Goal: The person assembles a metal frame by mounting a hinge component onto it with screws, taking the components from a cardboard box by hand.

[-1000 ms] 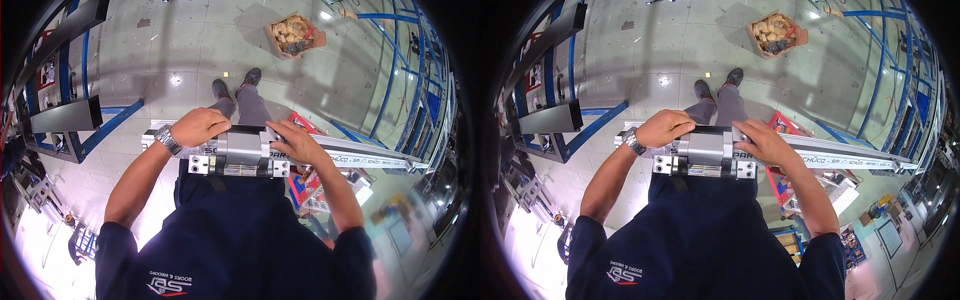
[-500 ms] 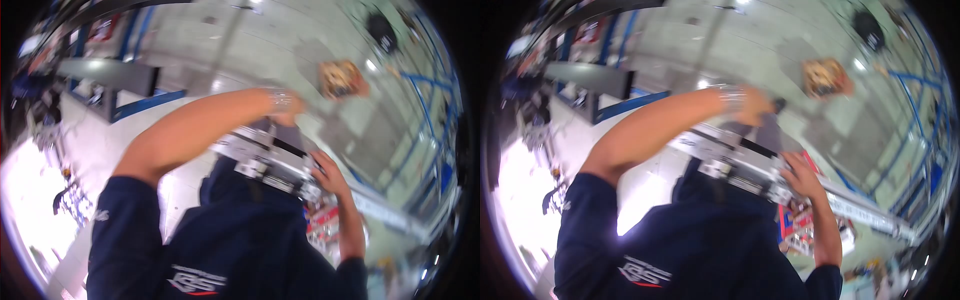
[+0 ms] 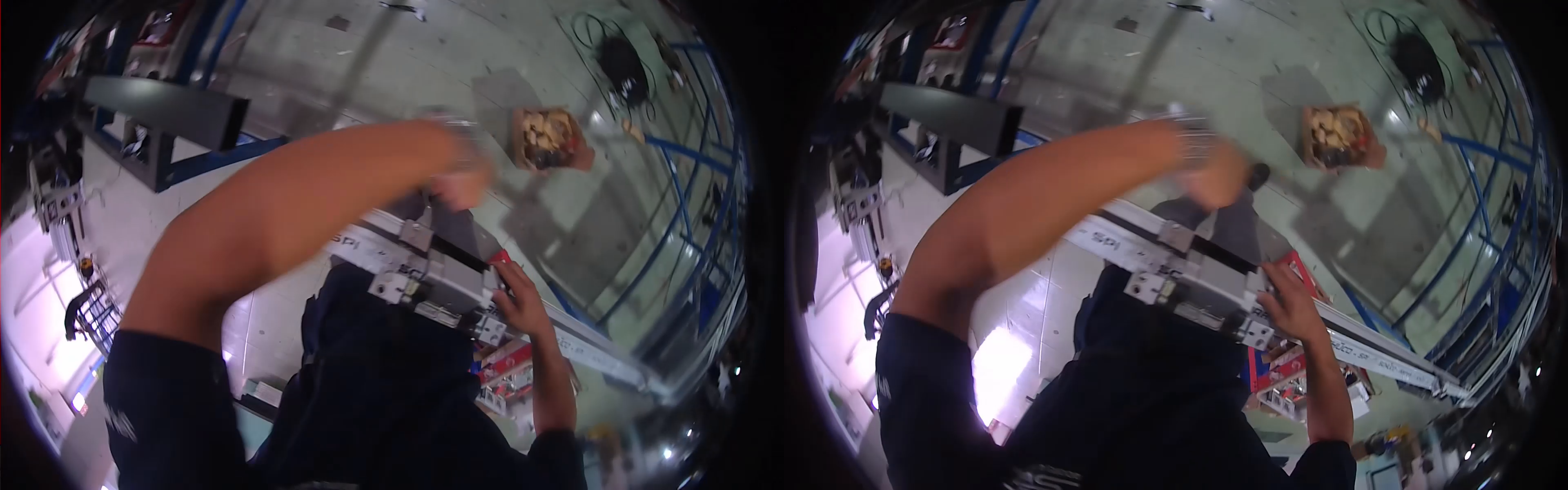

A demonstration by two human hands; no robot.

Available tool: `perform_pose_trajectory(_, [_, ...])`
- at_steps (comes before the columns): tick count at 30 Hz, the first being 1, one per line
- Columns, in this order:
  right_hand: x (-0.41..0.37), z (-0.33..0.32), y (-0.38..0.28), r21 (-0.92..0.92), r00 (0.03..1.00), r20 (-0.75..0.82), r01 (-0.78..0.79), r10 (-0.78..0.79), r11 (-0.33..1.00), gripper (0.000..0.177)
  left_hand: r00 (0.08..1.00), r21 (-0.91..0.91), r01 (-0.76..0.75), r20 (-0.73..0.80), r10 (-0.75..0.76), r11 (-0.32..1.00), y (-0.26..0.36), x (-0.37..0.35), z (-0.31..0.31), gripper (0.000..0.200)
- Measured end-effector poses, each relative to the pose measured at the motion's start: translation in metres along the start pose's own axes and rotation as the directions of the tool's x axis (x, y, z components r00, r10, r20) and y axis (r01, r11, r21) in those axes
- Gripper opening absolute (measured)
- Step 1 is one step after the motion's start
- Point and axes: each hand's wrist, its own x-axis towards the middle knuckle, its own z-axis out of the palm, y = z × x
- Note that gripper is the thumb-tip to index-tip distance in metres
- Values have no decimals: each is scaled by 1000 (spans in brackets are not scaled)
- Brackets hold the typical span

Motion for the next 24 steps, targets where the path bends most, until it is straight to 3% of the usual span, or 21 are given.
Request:
perform_pose_trajectory(1, [1, -3, -4, -34, 1000, -13, 19, -20, 999, 56, 998, -57, -31, 58, 34, 998, -6, -10, 15, 40])
perform_pose_trajectory(2, [-10, -4, -19, -68, 999, -28, 41, -43, 997, 55, 977, -270, -70, -213, 12, 960, 1, -47, 53, 55])
perform_pose_trajectory(3, [-10, -3, -21, -39, 999, -36, 26, -28, 999, 56, 977, -343, -84, -213, 10, 936, 6, -64, 66, 67])
perform_pose_trajectory(5, [-11, -3, -21, 27, 1000, -28, -2, 2, 1000, 56, 949, -469, -187, -313, 36, 863, 12, -77, 93, 62])
perform_pose_trajectory(8, [-8, -7, -21, 12, 1000, -13, -16, 16, 1000, 57, 888, -449, -129, -449, -99, 884, 24, -76, 118, 59])
perform_pose_trajectory(16, [1, -13, -20, 33, 996, 57, -67, 65, 997, 70, 768, -351, -202, -637, -75, 914, 20, -67, 142, 57])
perform_pose_trajectory(24, [2, -13, -16, 115, 981, 122, -162, 148, 980, 73, 826, -454, -170, -549, -124, 875, 23, -65, 136, 61])
